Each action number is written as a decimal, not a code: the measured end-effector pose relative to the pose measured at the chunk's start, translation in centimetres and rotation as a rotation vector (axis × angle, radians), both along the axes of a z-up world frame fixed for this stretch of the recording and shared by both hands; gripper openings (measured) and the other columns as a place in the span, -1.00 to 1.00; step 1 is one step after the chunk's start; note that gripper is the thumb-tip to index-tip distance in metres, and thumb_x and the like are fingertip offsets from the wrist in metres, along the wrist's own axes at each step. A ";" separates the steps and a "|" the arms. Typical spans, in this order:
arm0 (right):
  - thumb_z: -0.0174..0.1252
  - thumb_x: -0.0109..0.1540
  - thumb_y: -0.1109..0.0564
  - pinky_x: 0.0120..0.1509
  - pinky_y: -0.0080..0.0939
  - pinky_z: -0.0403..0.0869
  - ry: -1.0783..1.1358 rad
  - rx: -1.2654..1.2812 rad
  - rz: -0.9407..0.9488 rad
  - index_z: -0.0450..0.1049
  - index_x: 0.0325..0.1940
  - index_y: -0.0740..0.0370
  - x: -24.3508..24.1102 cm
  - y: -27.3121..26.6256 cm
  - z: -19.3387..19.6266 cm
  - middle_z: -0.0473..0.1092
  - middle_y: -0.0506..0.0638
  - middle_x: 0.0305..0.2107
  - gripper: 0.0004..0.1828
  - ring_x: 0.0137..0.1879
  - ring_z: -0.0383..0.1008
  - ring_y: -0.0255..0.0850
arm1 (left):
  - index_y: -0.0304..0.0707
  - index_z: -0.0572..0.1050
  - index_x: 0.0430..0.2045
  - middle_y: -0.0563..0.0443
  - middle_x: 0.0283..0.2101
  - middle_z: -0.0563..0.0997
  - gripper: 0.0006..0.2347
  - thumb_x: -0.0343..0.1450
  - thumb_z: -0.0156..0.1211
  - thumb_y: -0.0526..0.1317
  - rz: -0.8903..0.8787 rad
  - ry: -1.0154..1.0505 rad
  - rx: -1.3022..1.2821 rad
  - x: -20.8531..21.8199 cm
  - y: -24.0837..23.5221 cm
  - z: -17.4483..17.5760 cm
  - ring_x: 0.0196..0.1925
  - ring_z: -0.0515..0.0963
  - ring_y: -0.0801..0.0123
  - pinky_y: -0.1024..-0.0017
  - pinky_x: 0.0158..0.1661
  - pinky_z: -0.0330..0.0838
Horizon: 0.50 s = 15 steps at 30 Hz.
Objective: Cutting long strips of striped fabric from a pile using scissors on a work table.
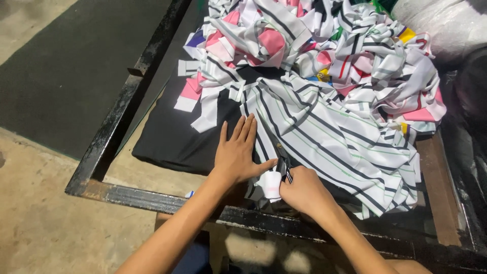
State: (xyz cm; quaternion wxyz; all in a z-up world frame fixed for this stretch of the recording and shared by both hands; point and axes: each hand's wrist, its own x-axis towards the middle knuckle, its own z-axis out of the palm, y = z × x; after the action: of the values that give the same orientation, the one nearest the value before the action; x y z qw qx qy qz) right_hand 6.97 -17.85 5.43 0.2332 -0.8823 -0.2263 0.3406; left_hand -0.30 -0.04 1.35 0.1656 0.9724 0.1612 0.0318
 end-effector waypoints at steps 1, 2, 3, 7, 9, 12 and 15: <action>0.09 0.22 -0.10 -0.52 -0.27 0.34 -0.001 0.002 -0.009 0.48 -0.59 0.41 -0.2 0.6 0.9 0.30 0.09 -0.79 -0.48 -0.66 0.25 -0.24 | -0.39 0.01 0.47 -0.19 0.57 0.01 0.01 0.28 -0.11 0.49 -0.009 -0.001 0.002 0.2 0.1 -0.4 0.62 -0.09 0.12 -0.20 0.46 -0.48; 0.09 0.18 -0.02 -0.55 -0.26 0.29 -0.026 0.015 0.004 0.43 -0.67 0.39 -0.3 1.1 1.8 0.25 0.08 -0.83 -0.54 -0.68 0.21 -0.22 | -0.37 -0.01 0.48 -0.18 0.57 0.01 0.02 0.27 -0.14 0.51 -0.012 -0.003 0.028 0.4 0.3 -0.8 0.62 -0.10 0.12 -0.19 0.46 -0.48; 0.10 0.14 0.06 -0.57 -0.26 0.23 -0.046 0.025 0.022 0.38 -0.75 0.37 -0.6 1.8 2.6 0.21 0.08 -0.87 -0.58 -0.71 0.17 -0.20 | -0.36 -0.02 0.48 -0.17 0.57 0.00 0.03 0.27 -0.17 0.53 -0.011 0.000 0.052 0.3 0.4 -1.3 0.62 -0.10 0.12 -0.19 0.46 -0.48; 0.17 0.25 -0.23 -0.44 -0.11 0.00 -0.001 -0.119 -0.046 0.03 -0.67 0.14 -1.4 2.8 3.6 0.09 -0.10 -0.72 -0.36 -0.55 -0.05 -0.26 | -0.30 -0.16 0.49 -0.03 0.57 -0.14 0.00 0.36 -0.39 0.59 -0.023 -0.155 0.414 1.3 1.5 -7.0 0.59 -0.18 0.18 -0.16 0.43 -0.41; 0.19 0.22 -0.13 -0.44 -0.13 0.02 -0.004 -0.124 -0.027 0.13 -0.67 0.16 -1.4 2.5 3.7 0.16 -0.09 -0.70 -0.46 -0.54 0.03 -0.27 | -0.27 -0.15 0.50 0.01 0.58 -0.11 0.00 0.37 -0.41 0.60 0.012 -0.206 0.430 1.2 1.2 -7.1 0.60 -0.14 0.25 -0.11 0.45 -0.37; 0.15 0.22 -0.09 -0.41 -0.14 0.03 -0.009 -0.227 -0.018 0.05 -0.59 0.13 -0.4 1.6 2.2 0.10 -0.08 -0.64 -0.50 -0.51 -0.03 -0.25 | -0.31 -0.12 0.47 -0.06 0.57 -0.11 0.03 0.31 -0.39 0.60 -0.013 -0.113 0.235 0.9 0.9 -4.8 0.59 -0.19 0.21 -0.15 0.43 -0.45; 0.14 0.23 -0.18 -0.38 -0.14 0.06 -0.017 -0.208 -0.027 0.05 -0.61 0.13 -0.6 1.1 2.6 0.13 -0.09 -0.63 -0.45 -0.48 -0.02 -0.23 | -0.31 -0.10 0.47 -0.07 0.57 -0.11 0.04 0.31 -0.43 0.63 -0.012 -0.104 0.235 0.8 0.8 -4.5 0.59 -0.19 0.21 -0.14 0.43 -0.45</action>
State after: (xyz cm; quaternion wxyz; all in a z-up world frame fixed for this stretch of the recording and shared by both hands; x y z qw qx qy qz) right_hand 6.34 -16.73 8.06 0.1430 -0.9076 -0.1797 0.3515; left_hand 0.46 0.78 -3.17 0.0587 0.9831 0.1417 0.0998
